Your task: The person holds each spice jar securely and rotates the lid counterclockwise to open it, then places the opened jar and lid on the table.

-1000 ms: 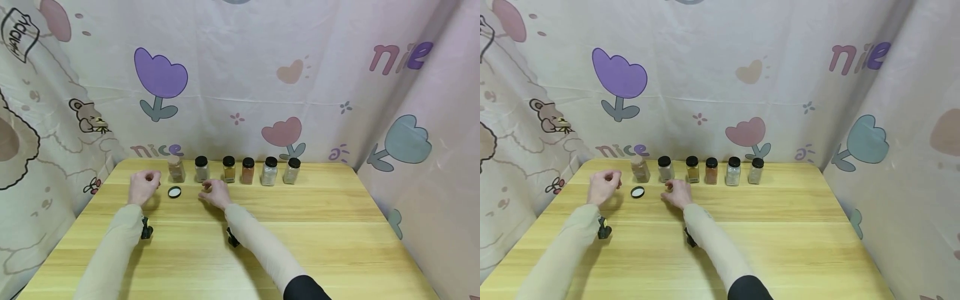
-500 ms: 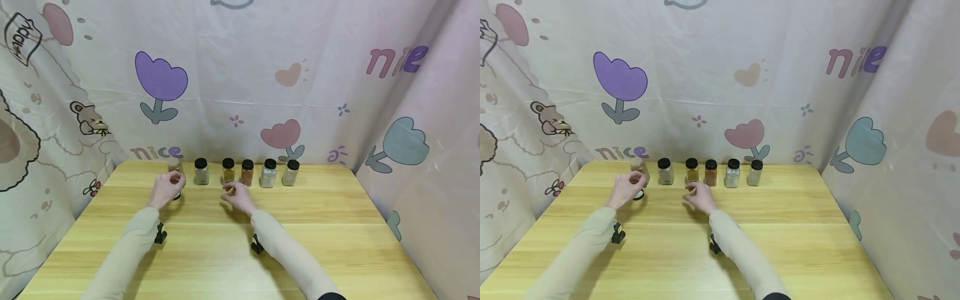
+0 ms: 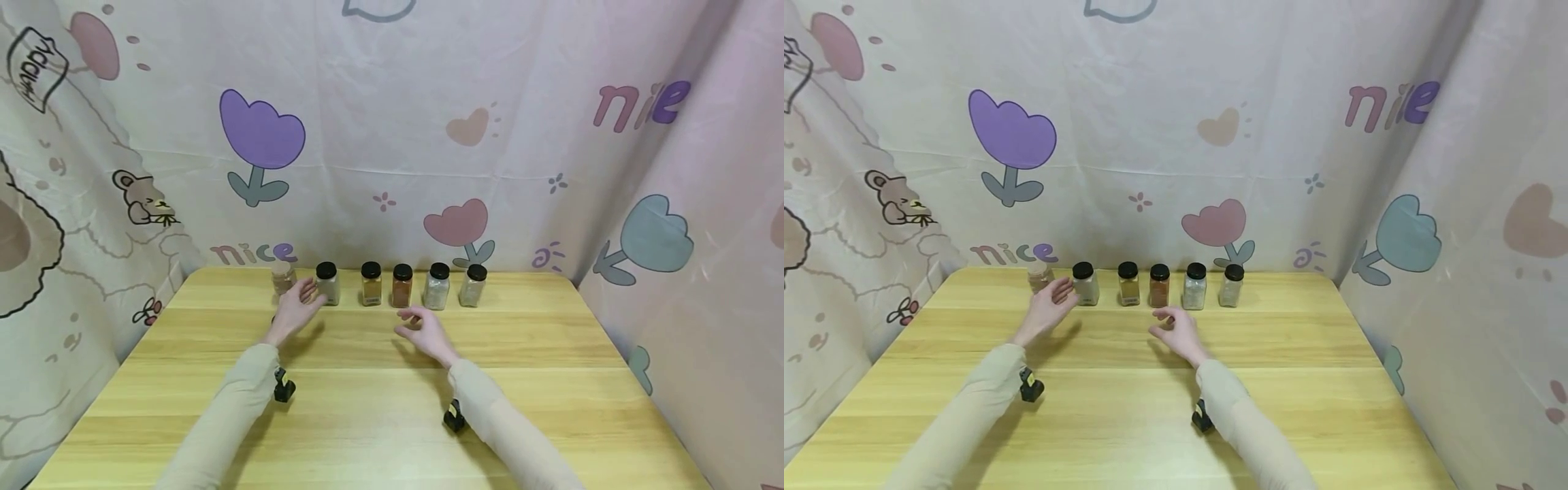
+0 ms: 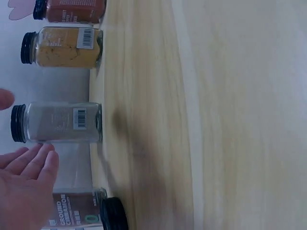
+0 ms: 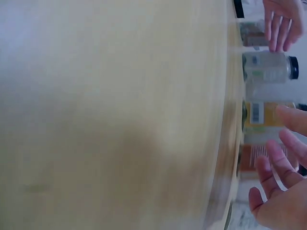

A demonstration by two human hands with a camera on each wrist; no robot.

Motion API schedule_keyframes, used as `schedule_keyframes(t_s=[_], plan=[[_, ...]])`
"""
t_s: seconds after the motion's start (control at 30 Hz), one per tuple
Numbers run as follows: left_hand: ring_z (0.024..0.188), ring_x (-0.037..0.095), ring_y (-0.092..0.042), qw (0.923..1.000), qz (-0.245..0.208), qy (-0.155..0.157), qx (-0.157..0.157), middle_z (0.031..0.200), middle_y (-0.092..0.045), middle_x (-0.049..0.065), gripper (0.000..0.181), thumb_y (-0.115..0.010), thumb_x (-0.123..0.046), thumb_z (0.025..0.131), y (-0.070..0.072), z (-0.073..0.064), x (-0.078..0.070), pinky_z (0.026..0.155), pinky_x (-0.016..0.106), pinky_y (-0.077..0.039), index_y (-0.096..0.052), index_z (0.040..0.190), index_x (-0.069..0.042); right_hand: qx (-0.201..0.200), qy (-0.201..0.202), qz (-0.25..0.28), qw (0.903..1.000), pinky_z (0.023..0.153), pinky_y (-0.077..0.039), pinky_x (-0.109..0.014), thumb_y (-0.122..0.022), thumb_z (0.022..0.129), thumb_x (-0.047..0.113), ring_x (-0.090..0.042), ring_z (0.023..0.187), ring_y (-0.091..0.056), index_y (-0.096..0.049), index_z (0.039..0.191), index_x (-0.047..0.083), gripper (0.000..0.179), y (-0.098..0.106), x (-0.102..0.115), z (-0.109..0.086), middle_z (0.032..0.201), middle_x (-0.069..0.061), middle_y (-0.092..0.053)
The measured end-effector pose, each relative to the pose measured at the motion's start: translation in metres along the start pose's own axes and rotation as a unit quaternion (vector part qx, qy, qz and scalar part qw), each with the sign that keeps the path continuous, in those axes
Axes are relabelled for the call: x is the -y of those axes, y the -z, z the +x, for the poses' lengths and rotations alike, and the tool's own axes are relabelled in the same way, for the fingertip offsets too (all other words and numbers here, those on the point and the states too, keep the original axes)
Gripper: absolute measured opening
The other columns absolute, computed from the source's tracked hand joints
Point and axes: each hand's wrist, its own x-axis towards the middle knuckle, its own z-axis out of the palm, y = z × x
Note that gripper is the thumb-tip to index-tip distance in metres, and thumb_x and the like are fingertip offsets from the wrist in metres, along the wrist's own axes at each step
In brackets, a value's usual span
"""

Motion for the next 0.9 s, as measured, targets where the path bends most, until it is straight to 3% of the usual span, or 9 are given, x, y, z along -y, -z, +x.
schedule_keyframes(t_s=[0.1,0.33,0.53,0.9], plan=[[0.147,0.045,-0.035,0.9998,-0.012,0.004,0.018,0.159,-0.03,0.032,0.074,-0.062,-0.018,0.098,-0.004,0.004,-0.001,0.124,0.049,-0.033,-0.023,0.154,0.01,-0.007,-0.001,-0.007,1.0,0.088,-0.055,-0.041,-0.076,0.087,0.012,-0.027,0.098,-0.061,-0.068,0.118,-0.002,0.035,0.009,-0.007,-0.006,0.113,-0.021,-0.069],[0.152,0.045,-0.024,0.9988,-0.025,0.004,0.043,0.163,-0.02,0.033,0.081,-0.065,-0.013,0.097,-0.008,0.018,0.001,0.128,0.048,-0.024,-0.015,0.156,0.01,-0.014,-0.035,0.01,0.9992,0.097,-0.052,-0.048,-0.077,0.088,0.014,-0.029,0.105,-0.061,-0.069,0.12,0.001,0.035,0.027,-0.012,-0.014,0.117,-0.018,-0.069],[0.154,0.046,-0.013,0.9955,-0.08,0.001,0.05,0.164,-0.014,0.033,0.083,-0.066,-0.006,0.096,-0.005,0.029,0.011,0.13,0.05,-0.014,-0.012,0.156,0.01,-0.021,-0.04,0.017,0.9988,0.098,-0.053,-0.048,-0.077,0.087,0.013,-0.028,0.105,-0.06,-0.068,0.121,0.002,0.037,0.036,-0.016,-0.016,0.118,-0.016,-0.069],[0.154,0.048,-0.014,0.994,-0.094,-0.007,0.056,0.163,-0.014,0.034,0.077,-0.061,-0.004,0.099,-0.004,0.039,0.016,0.13,0.051,-0.012,-0.011,0.156,0.011,-0.048,-0.031,0.011,0.9983,0.09,-0.05,-0.037,-0.077,0.087,0.009,-0.029,0.102,-0.061,-0.07,0.119,0.0,0.034,0.053,-0.023,-0.021,0.115,-0.018,-0.07]])
